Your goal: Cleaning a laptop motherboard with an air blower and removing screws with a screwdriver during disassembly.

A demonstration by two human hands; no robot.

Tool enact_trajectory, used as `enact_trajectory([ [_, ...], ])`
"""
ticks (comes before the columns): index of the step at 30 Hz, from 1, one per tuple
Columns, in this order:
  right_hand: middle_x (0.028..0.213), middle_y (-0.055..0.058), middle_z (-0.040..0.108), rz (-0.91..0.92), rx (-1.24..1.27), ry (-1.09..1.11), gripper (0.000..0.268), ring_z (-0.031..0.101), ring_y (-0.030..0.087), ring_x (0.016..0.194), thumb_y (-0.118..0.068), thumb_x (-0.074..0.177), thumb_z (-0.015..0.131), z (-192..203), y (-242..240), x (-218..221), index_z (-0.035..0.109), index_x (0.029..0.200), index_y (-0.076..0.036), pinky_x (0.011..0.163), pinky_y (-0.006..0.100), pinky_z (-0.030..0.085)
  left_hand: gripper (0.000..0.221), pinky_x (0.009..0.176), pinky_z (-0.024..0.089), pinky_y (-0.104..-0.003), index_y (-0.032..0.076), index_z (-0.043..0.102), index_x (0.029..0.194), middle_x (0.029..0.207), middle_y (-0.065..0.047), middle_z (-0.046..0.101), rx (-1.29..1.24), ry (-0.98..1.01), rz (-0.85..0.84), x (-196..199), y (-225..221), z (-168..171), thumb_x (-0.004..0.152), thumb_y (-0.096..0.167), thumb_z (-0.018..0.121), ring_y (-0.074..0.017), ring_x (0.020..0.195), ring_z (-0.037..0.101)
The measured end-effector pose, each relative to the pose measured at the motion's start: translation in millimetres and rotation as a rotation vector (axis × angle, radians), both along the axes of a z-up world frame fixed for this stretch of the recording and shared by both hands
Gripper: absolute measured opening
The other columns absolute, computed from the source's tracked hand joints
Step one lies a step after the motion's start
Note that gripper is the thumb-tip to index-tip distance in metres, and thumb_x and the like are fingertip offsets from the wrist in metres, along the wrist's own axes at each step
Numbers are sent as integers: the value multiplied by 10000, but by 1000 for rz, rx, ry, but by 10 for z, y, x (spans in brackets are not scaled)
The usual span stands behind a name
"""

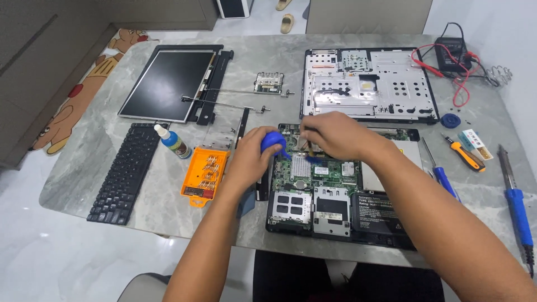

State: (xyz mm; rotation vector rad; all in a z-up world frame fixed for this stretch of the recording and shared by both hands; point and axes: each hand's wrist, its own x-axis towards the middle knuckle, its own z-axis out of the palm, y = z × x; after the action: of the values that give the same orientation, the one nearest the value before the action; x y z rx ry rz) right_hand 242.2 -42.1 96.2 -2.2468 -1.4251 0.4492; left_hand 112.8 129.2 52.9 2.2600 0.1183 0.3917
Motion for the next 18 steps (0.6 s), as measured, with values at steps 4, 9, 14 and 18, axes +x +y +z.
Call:
enact_trajectory([
  [4,987,179,714,13,52,71,286,688,318,919,-140,951,474,73,22,-154,637,1169,-54,865,454,528,258,872,493,-510,35,596,1126,989,-221,634,10,19,33,-40,30,-51,905,166,616,-441,1024,611],
  [9,986,120,716,-130,-205,-208,309,694,251,934,-178,955,448,174,-59,-127,632,1186,-89,869,394,540,341,955,427,-555,11,521,1256,1140,-265,587,-17,0,-33,-121,-65,103,938,133,543,-477,1127,542],
  [14,820,145,724,-189,25,-14,224,701,324,780,-166,915,520,93,-197,-183,672,1040,-60,745,425,556,334,900,484,-523,7,569,1161,1055,-243,603,-42,3,-49,-36,-107,-8,866,131,661,-458,1073,577],
  [18,737,163,704,-229,-45,-151,179,696,343,704,-151,868,578,-108,-336,-105,674,965,-35,640,417,552,274,841,522,-503,2,604,1074,985,-227,631,-69,39,-39,46,-141,-100,837,109,690,-437,1017,616],
])
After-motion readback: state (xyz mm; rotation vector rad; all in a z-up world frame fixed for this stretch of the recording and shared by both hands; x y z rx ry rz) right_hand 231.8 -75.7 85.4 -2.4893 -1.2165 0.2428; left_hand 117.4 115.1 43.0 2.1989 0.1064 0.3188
